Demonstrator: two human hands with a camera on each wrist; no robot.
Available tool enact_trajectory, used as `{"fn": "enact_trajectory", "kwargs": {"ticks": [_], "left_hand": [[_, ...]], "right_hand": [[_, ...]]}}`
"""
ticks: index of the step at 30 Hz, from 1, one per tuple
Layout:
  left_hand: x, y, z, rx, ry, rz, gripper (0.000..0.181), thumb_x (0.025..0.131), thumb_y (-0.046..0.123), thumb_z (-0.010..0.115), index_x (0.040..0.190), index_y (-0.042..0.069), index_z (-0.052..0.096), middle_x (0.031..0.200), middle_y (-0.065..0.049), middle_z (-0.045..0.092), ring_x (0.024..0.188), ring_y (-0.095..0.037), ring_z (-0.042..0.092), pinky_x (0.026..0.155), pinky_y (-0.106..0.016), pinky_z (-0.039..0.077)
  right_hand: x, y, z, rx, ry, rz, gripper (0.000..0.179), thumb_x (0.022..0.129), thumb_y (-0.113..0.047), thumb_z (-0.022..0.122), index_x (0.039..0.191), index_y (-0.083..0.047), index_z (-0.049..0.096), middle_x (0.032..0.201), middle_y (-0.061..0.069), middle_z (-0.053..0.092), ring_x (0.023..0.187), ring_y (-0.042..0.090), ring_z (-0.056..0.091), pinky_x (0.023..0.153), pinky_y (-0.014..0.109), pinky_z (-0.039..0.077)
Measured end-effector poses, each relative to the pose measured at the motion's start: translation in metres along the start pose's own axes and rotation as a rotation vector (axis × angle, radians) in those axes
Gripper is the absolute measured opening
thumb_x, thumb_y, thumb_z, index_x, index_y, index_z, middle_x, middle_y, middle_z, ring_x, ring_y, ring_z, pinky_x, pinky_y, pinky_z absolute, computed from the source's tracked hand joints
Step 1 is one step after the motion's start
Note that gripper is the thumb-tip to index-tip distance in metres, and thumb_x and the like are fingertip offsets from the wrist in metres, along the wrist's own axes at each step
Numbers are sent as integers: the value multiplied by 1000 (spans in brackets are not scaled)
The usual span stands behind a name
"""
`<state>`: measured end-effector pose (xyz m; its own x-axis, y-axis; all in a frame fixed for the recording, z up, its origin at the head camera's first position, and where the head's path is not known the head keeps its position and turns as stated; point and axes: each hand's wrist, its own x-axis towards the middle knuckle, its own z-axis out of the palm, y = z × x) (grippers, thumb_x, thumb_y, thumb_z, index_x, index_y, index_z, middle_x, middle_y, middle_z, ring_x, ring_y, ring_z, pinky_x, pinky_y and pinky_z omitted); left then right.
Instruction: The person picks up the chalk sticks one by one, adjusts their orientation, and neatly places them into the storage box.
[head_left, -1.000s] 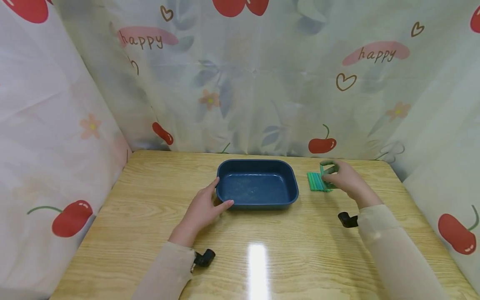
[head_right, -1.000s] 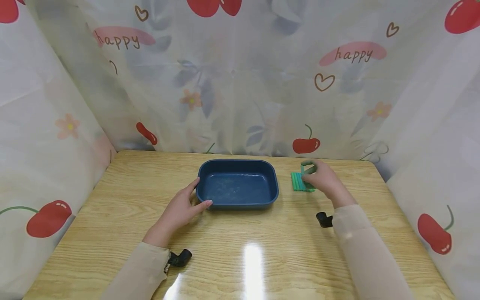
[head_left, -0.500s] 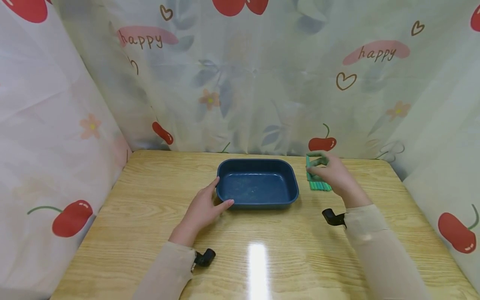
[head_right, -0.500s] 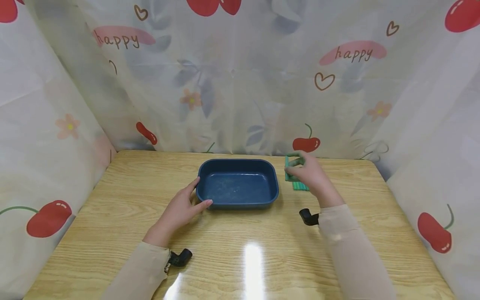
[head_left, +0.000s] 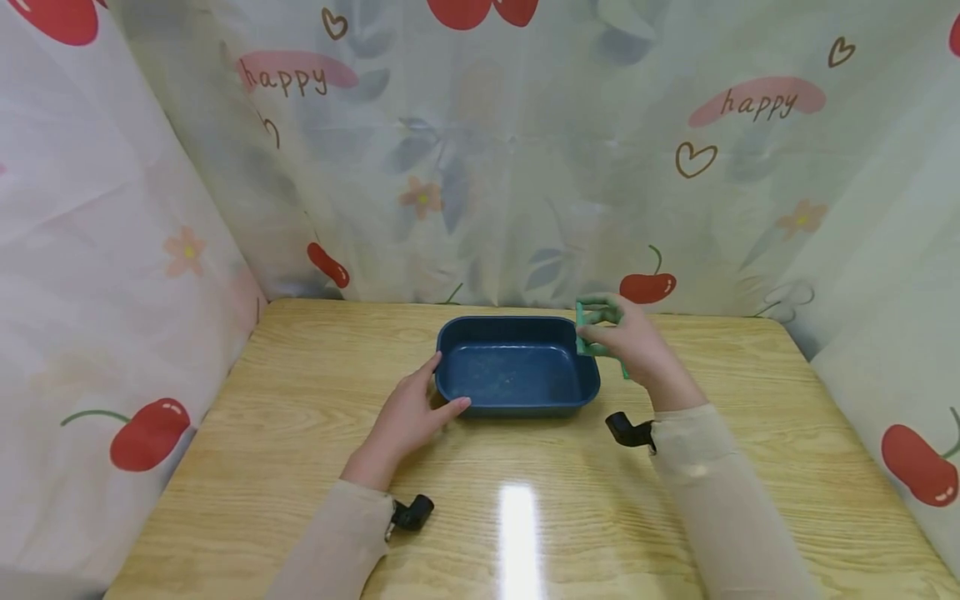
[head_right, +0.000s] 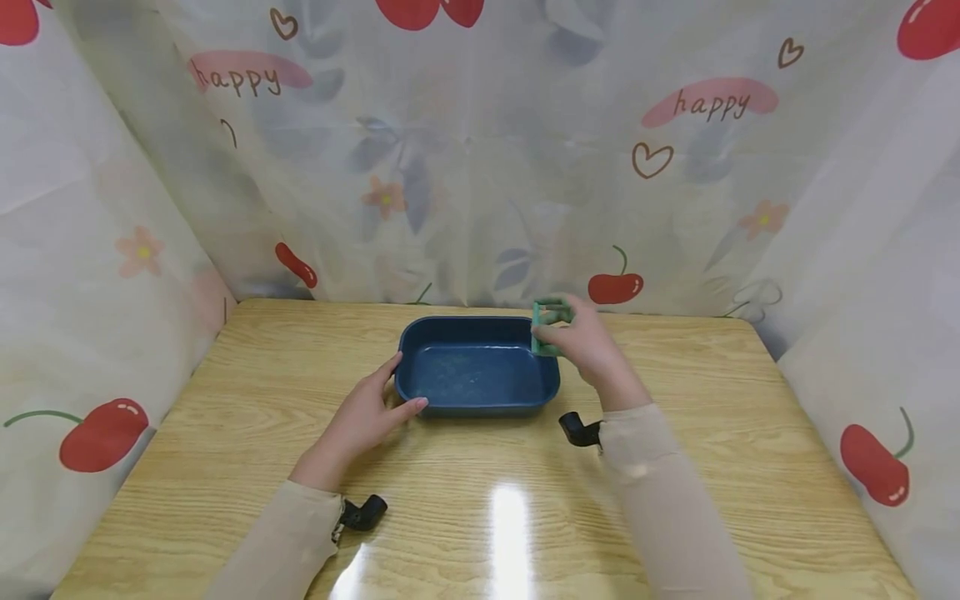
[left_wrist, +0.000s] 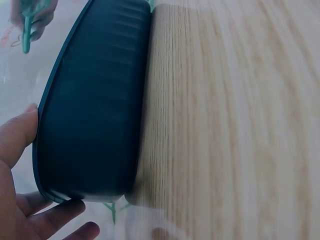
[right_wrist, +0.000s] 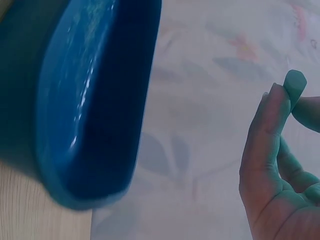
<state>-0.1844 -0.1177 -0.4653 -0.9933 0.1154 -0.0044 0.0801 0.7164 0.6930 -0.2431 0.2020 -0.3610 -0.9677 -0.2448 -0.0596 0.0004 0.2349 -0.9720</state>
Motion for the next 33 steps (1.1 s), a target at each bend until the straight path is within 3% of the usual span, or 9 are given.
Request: {"fn": "enact_trajectory", "kwargs": {"ticks": [6, 18, 26, 33], "left_hand": [[1, 0, 0, 5, -4, -9, 93, 89, 53, 71, 160, 16, 26, 159, -13, 35, 144, -35, 35, 114, -54, 34], [-1, 1, 1, -5, -4, -25, 93, 89, 54, 71, 160, 17, 25, 160, -12, 34, 145, -35, 33, 114, -55, 33], [0, 0, 0, -11, -17, -27, 92, 89, 55, 70, 161, 18, 24, 160, -11, 33, 146, -34, 32, 114, -55, 32], [0, -1, 0, -23, -7, 0, 92, 89, 55, 70, 160, 15, 26, 160, -12, 34, 145, -35, 33, 114, -55, 32]], "right_hand": [[7, -7, 21, 30, -27, 0, 54, 96, -1, 61, 146, 4, 40, 112, 17, 51, 85, 18, 64, 76, 31, 59], [21, -6, 61, 64, -80, -3, 52, 96, -1, 61, 146, 1, 44, 107, 15, 59, 84, 19, 65, 78, 36, 59], [36, 1, 91, 68, -68, 43, 51, 95, -4, 65, 144, -5, 49, 109, 17, 60, 88, 23, 65, 86, 48, 58], [49, 7, 119, 64, -57, 72, 52, 93, -3, 67, 142, -3, 51, 113, 19, 59, 92, 25, 64, 75, 35, 60]]}}
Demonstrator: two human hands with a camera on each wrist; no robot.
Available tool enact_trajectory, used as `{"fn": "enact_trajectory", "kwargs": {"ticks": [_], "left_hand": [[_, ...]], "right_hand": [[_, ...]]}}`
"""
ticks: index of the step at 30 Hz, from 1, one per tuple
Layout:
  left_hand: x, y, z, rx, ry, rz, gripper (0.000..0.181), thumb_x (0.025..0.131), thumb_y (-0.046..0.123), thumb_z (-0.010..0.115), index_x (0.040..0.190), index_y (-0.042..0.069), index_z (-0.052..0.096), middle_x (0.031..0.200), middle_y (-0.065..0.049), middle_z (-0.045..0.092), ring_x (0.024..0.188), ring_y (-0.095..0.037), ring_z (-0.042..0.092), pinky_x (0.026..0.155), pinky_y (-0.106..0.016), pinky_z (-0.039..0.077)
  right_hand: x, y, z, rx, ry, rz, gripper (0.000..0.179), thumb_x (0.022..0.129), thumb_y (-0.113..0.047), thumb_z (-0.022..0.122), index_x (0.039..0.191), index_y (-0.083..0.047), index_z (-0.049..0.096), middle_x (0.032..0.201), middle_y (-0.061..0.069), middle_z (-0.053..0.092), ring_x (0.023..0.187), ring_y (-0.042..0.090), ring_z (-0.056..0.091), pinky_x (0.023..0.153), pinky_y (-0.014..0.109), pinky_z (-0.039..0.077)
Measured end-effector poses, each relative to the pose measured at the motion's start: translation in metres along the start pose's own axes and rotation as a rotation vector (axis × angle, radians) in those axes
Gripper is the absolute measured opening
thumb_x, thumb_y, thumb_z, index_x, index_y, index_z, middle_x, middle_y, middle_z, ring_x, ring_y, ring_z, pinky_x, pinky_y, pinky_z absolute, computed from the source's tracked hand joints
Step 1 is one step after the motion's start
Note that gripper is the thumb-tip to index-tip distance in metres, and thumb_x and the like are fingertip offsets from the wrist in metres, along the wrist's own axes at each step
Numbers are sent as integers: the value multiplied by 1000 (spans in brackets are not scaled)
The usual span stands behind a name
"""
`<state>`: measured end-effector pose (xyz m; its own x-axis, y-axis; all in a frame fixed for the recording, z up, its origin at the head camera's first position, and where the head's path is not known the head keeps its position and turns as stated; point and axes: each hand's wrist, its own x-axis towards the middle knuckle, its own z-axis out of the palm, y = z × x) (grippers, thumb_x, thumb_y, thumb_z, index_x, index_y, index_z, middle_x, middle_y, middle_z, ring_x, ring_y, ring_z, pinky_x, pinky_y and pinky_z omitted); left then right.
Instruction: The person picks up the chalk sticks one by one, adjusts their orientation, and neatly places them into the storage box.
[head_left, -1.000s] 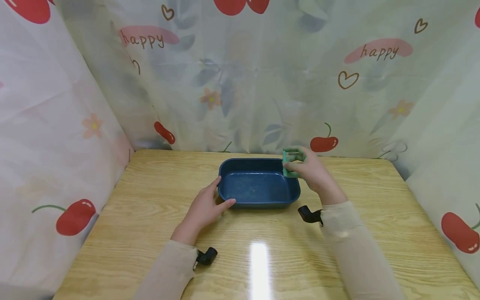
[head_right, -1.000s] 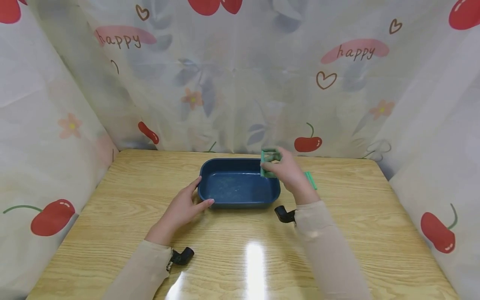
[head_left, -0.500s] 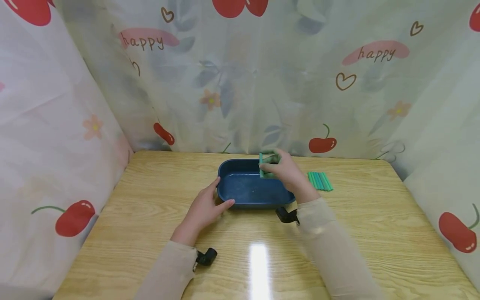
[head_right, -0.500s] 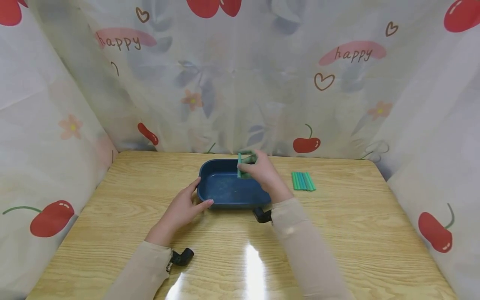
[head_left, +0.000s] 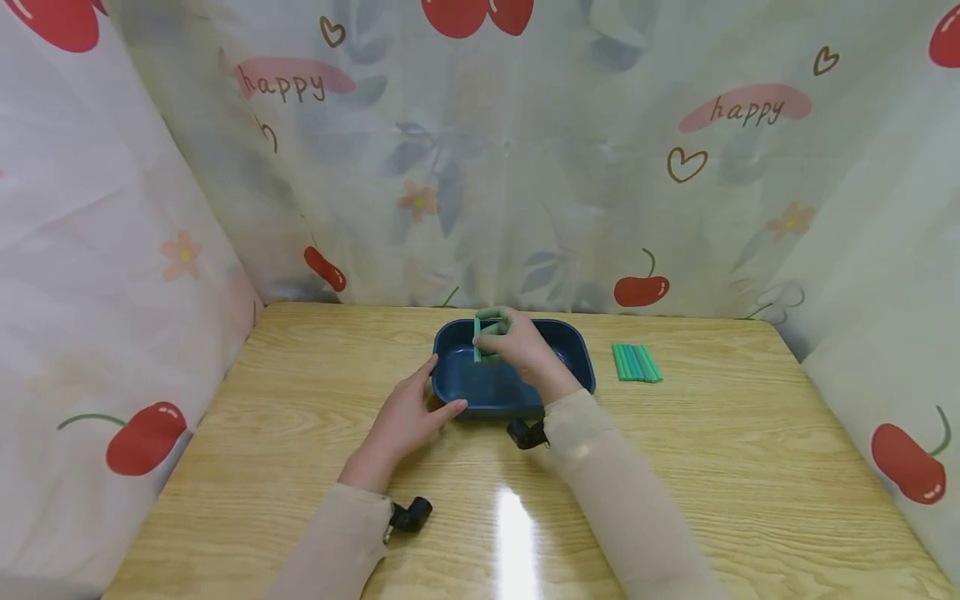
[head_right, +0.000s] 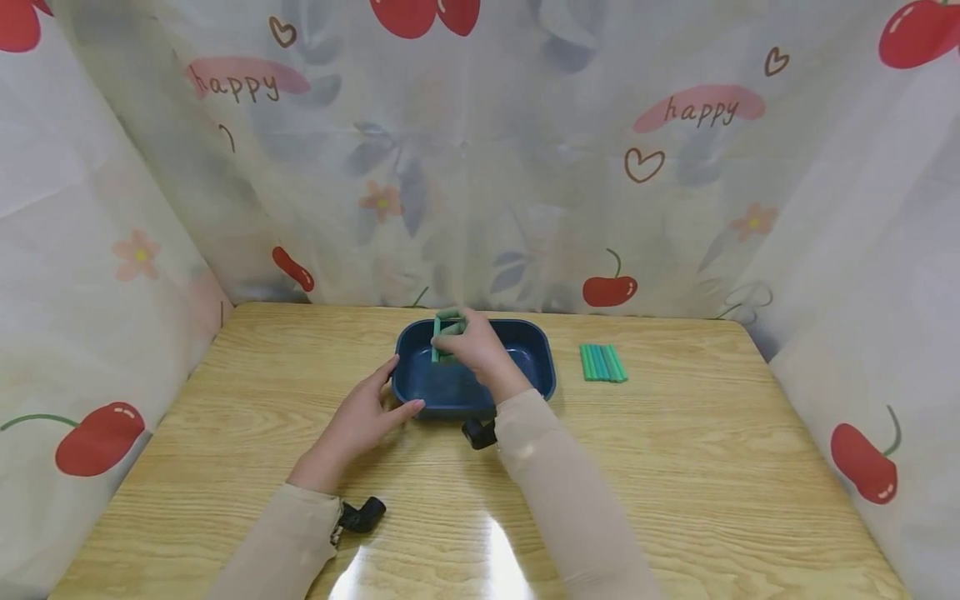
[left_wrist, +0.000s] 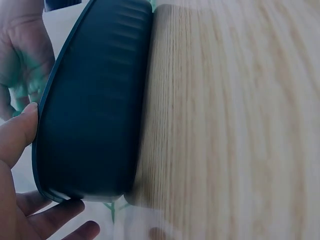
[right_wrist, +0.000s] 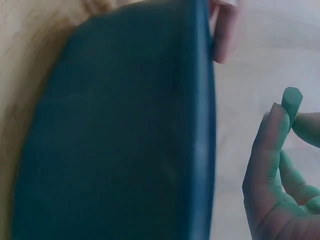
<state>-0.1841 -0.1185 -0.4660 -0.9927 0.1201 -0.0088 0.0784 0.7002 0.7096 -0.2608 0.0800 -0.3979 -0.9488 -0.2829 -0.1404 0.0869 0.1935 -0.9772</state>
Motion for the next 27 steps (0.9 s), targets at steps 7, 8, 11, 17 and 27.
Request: {"fn": "enact_trajectory", "kwargs": {"ticks": [7, 8, 11, 17, 27], "left_hand": [[0, 0, 1, -2, 1, 5, 93, 89, 55, 70, 160, 16, 25, 160, -12, 33, 146, -34, 32, 115, -55, 32], [0, 0, 1, -3, 1, 3, 93, 89, 55, 70, 160, 16, 25, 160, -12, 33, 146, -34, 32, 115, -55, 32], [0, 0, 1, -3, 5, 0, 92, 89, 55, 70, 160, 16, 26, 160, -12, 34, 146, -34, 32, 114, -55, 32], [0, -1, 0, -9, 6, -8, 91, 90, 54, 70, 160, 17, 26, 160, -12, 34, 146, -34, 32, 114, -55, 32], [-2, 1, 0, -11, 9, -8, 90, 90, 52, 71, 160, 17, 26, 160, -13, 34, 145, -35, 33, 114, -56, 33]], "right_hand": [[12, 16, 14, -59, 12, 20, 48, 89, -2, 69, 135, -1, 55, 109, 16, 60, 89, 24, 63, 75, 34, 58], [13, 18, 15, -64, 12, 22, 47, 89, -1, 69, 134, 0, 55, 109, 16, 61, 87, 23, 63, 75, 34, 58], [18, 25, 19, -79, 8, 32, 45, 88, 1, 69, 132, 1, 56, 108, 17, 63, 83, 22, 65, 75, 34, 58], [26, 39, 22, -126, 10, 125, 44, 90, -1, 70, 133, -2, 58, 110, 15, 62, 85, 22, 65, 75, 33, 58], [30, 50, 24, -116, 17, 215, 42, 87, 5, 69, 127, 1, 58, 102, 14, 59, 78, 20, 63, 68, 32, 60]]}}
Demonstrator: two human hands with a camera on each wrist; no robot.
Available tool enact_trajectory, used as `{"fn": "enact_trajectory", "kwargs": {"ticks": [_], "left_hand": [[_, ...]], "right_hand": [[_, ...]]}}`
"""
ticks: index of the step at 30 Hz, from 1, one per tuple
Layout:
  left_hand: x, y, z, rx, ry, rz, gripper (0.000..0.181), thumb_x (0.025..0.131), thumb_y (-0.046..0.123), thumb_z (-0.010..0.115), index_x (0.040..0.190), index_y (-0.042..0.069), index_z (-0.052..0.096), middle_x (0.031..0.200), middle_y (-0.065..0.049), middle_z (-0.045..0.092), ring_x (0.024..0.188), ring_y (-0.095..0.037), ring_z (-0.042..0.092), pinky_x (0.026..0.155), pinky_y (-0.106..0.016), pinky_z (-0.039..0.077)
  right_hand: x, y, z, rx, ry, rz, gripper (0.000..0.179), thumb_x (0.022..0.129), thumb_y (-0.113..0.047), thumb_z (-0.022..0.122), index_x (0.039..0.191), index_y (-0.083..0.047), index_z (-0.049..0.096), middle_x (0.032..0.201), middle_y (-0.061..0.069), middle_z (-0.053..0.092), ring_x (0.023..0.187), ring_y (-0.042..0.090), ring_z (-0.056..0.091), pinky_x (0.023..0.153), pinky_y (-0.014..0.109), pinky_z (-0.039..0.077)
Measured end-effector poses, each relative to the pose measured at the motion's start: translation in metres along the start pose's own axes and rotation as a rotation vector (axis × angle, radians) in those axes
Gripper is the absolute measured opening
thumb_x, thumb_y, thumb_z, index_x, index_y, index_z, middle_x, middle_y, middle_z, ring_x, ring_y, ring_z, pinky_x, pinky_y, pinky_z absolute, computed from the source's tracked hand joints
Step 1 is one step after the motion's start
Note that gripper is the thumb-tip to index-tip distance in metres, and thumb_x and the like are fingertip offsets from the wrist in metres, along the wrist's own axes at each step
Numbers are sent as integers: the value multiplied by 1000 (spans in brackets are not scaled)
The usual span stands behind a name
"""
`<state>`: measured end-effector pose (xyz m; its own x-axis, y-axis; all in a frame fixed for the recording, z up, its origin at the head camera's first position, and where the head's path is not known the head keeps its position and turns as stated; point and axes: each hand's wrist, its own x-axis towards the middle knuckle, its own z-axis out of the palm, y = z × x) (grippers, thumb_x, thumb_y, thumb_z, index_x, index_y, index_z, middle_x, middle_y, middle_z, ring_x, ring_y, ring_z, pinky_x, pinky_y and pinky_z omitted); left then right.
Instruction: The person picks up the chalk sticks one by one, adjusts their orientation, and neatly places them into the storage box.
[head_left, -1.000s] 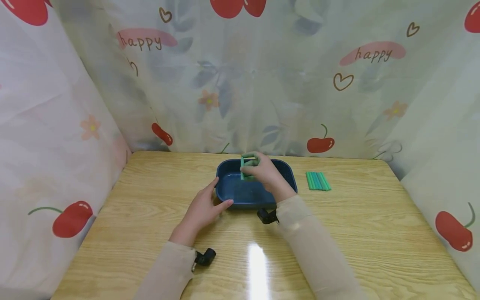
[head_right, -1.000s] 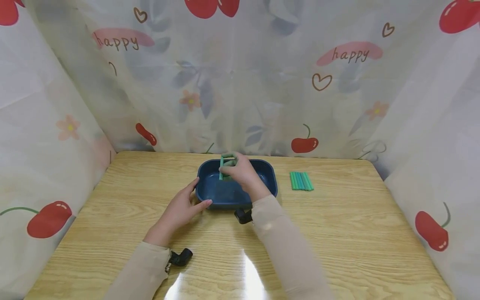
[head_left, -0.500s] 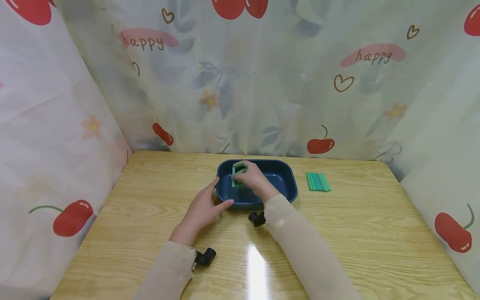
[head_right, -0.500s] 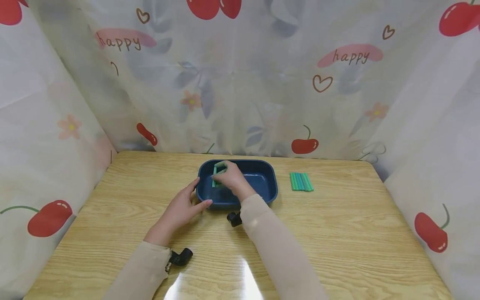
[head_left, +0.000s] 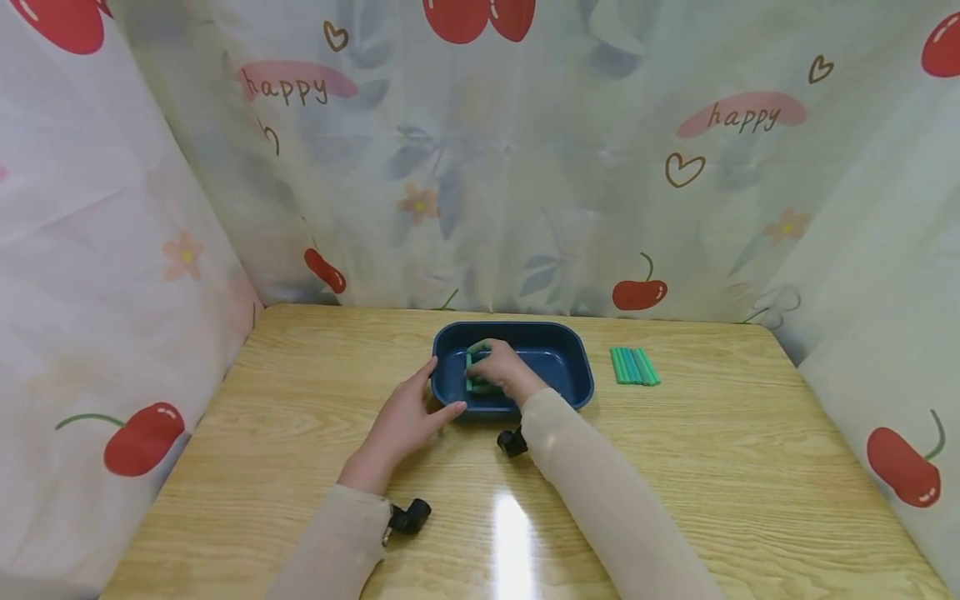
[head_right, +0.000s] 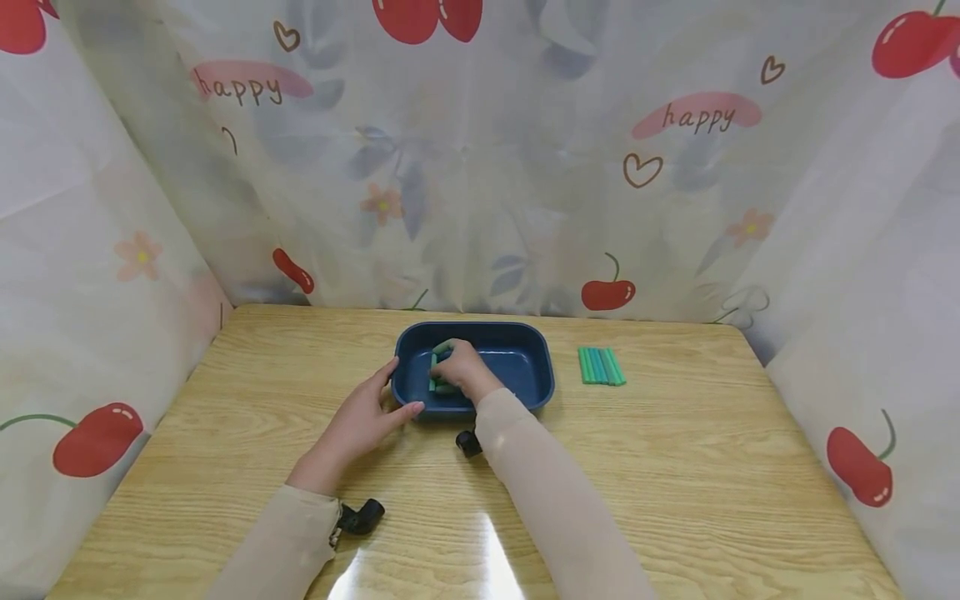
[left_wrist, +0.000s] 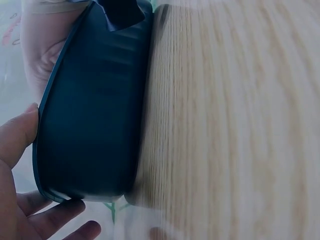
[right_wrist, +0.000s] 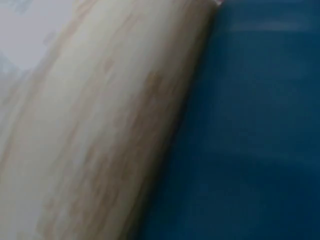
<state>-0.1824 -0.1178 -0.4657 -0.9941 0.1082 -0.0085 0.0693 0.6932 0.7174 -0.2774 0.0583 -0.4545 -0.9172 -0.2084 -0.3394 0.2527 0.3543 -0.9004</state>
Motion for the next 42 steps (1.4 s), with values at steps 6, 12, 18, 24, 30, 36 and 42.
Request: {"fn": "enact_trajectory", "kwargs": {"ticks": [6, 12, 18, 24, 30, 36, 42], "left_hand": [[0, 1, 1, -14, -6, 9, 90, 90, 50, 71, 160, 16, 26, 160, -13, 34, 145, -35, 33, 114, -55, 33], [0, 0, 1, -13, 3, 9, 90, 90, 50, 71, 160, 17, 27, 159, -13, 34, 145, -35, 33, 114, -55, 32], [-1, -1, 1, -9, 6, 9, 90, 90, 51, 71, 160, 16, 27, 159, -13, 35, 145, -35, 34, 114, -55, 32], [0, -1, 0, -14, -2, 5, 91, 90, 52, 71, 160, 17, 26, 160, -13, 34, 145, -35, 33, 114, -57, 32], [0, -1, 0, -10, -9, 9, 91, 89, 53, 70, 160, 17, 25, 160, -12, 34, 145, -34, 33, 114, -56, 32], [0, 0, -1, -12, -12, 6, 92, 89, 53, 71, 160, 16, 26, 160, -12, 34, 146, -34, 33, 115, -55, 31], [0, 1, 0, -9, -12, -17, 92, 89, 53, 71, 160, 17, 26, 160, -12, 34, 146, -35, 33, 114, -56, 32]], "right_hand": [[1, 1, 3, -100, 27, -12, 42, 86, 4, 70, 127, 1, 60, 103, 16, 60, 74, 21, 63, 66, 32, 60], [0, 2, 4, -62, 18, 6, 42, 87, 6, 67, 128, 1, 60, 107, 17, 62, 72, 22, 65, 65, 34, 60], [-10, -3, 0, -24, -7, -31, 37, 89, 4, 66, 126, 4, 59, 105, 16, 63, 73, 21, 64, 69, 36, 60], [-26, -10, -12, -35, -33, -79, 32, 93, -6, 68, 124, 2, 63, 107, 14, 65, 80, 22, 67, 72, 36, 60], [-48, -19, -30, -31, -53, -122, 32, 97, -14, 66, 126, 0, 63, 116, 16, 66, 88, 26, 69, 78, 39, 60], [-69, -26, -52, 5, -61, -160, 33, 99, -16, 64, 125, 3, 61, 120, 19, 62, 100, 36, 66, 83, 42, 59], [-88, -29, -71, -7, -41, -202, 37, 100, -18, 63, 128, 6, 57, 119, 19, 62, 105, 39, 64, 84, 40, 58]]}}
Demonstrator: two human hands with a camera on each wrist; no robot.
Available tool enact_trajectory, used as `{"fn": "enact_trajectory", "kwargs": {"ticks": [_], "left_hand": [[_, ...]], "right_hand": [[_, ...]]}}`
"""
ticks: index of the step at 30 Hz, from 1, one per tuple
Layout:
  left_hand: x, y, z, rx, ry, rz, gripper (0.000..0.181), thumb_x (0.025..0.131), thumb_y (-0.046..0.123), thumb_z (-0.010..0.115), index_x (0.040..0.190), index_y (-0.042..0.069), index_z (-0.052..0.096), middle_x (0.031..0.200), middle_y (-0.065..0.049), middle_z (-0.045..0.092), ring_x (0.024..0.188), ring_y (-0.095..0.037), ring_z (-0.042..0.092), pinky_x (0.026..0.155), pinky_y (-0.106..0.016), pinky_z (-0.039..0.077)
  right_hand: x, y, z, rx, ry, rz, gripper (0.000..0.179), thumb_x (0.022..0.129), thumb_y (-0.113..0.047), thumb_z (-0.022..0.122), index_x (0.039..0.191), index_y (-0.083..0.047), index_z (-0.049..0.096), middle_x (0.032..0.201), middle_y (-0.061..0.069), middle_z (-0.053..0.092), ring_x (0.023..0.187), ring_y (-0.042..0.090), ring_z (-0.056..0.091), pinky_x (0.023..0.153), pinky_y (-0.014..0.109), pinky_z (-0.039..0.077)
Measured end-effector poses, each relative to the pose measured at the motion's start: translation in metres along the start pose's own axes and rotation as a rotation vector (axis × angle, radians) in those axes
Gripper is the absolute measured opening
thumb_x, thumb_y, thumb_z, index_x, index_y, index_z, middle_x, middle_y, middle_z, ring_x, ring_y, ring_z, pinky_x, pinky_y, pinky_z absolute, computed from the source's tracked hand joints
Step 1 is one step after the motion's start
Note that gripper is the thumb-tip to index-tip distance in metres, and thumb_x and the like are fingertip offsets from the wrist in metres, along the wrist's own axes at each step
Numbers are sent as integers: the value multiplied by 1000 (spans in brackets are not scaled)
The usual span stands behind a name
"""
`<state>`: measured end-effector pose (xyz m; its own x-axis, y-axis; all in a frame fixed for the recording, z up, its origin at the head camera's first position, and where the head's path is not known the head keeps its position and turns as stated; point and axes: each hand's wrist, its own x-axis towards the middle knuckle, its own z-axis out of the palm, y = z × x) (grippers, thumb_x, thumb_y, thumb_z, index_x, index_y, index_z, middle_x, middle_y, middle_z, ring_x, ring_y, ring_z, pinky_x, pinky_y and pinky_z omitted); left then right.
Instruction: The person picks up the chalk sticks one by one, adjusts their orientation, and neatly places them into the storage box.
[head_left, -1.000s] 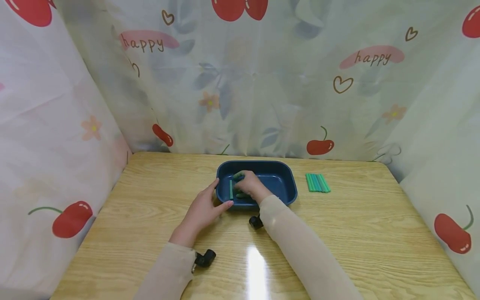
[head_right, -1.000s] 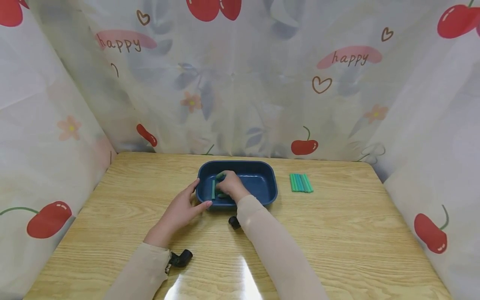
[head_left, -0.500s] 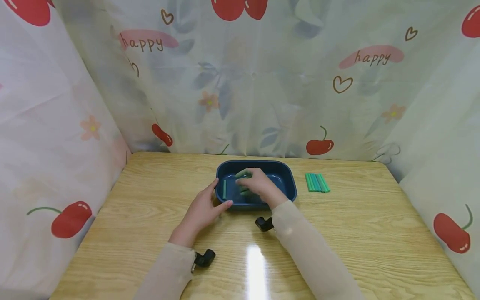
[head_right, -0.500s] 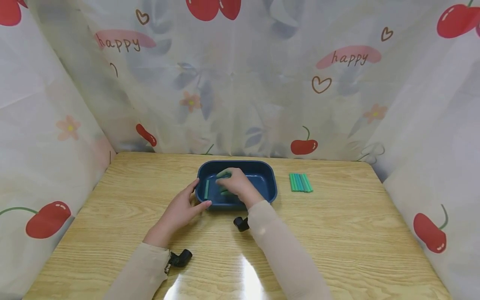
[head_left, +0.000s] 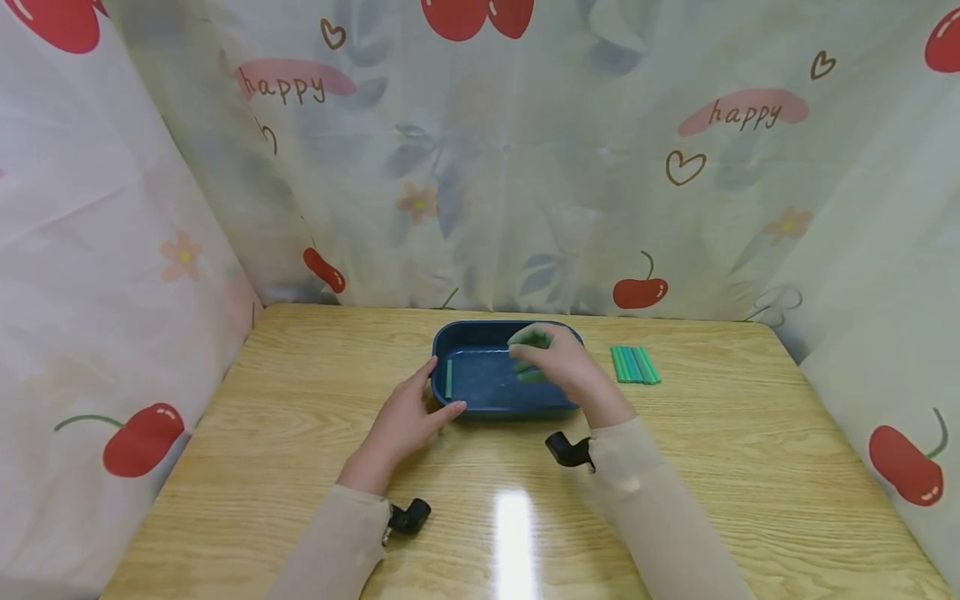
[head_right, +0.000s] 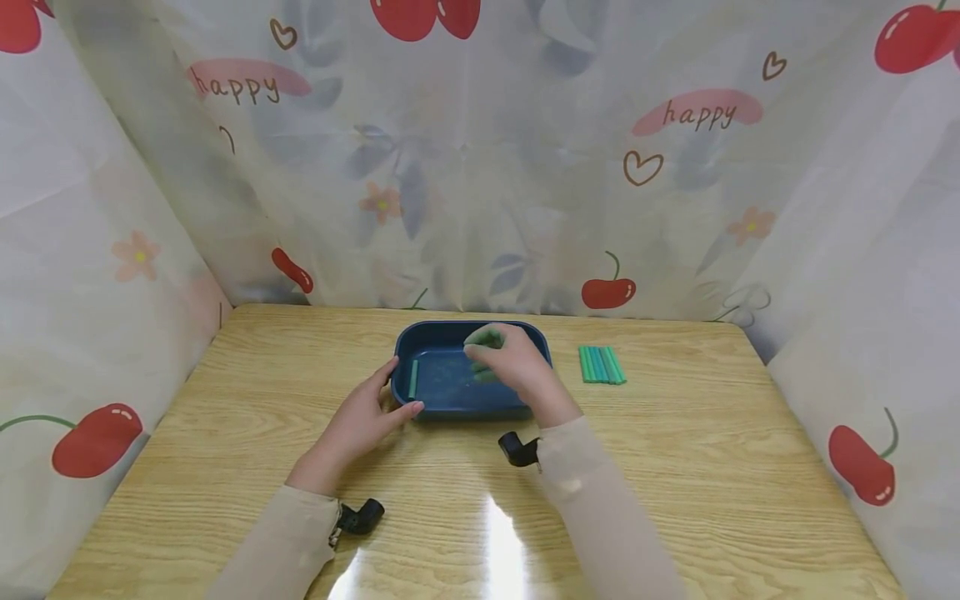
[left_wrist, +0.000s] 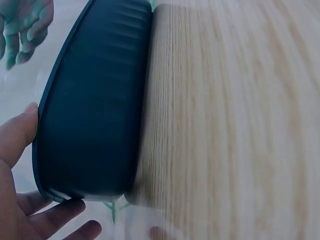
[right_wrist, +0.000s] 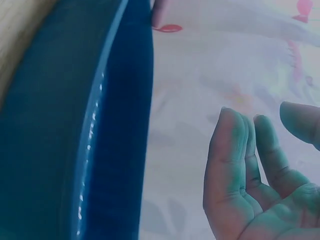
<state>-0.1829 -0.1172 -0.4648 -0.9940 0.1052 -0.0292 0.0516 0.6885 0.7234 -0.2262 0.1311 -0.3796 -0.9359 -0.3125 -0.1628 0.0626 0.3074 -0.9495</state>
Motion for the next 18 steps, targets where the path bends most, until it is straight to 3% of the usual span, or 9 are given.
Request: {"fn": "enact_trajectory", "kwargs": {"ticks": [11, 18], "left_hand": [[-1, 0, -1, 8, -1, 2, 93, 89, 54, 71, 160, 16, 25, 160, -13, 34, 146, -35, 32, 115, -55, 31], [-2, 0, -1, 7, -3, 12, 94, 88, 56, 70, 161, 17, 24, 160, -12, 33, 146, -34, 32, 115, -55, 31]], "right_hand": [[-28, -6, -26, -39, 11, -61, 38, 102, -18, 60, 127, 9, 55, 123, 27, 59, 110, 44, 60, 90, 42, 56], [-46, -5, -48, -109, 97, -70, 38, 102, -20, 60, 127, 8, 55, 119, 25, 60, 105, 36, 63, 89, 38, 56]]}}
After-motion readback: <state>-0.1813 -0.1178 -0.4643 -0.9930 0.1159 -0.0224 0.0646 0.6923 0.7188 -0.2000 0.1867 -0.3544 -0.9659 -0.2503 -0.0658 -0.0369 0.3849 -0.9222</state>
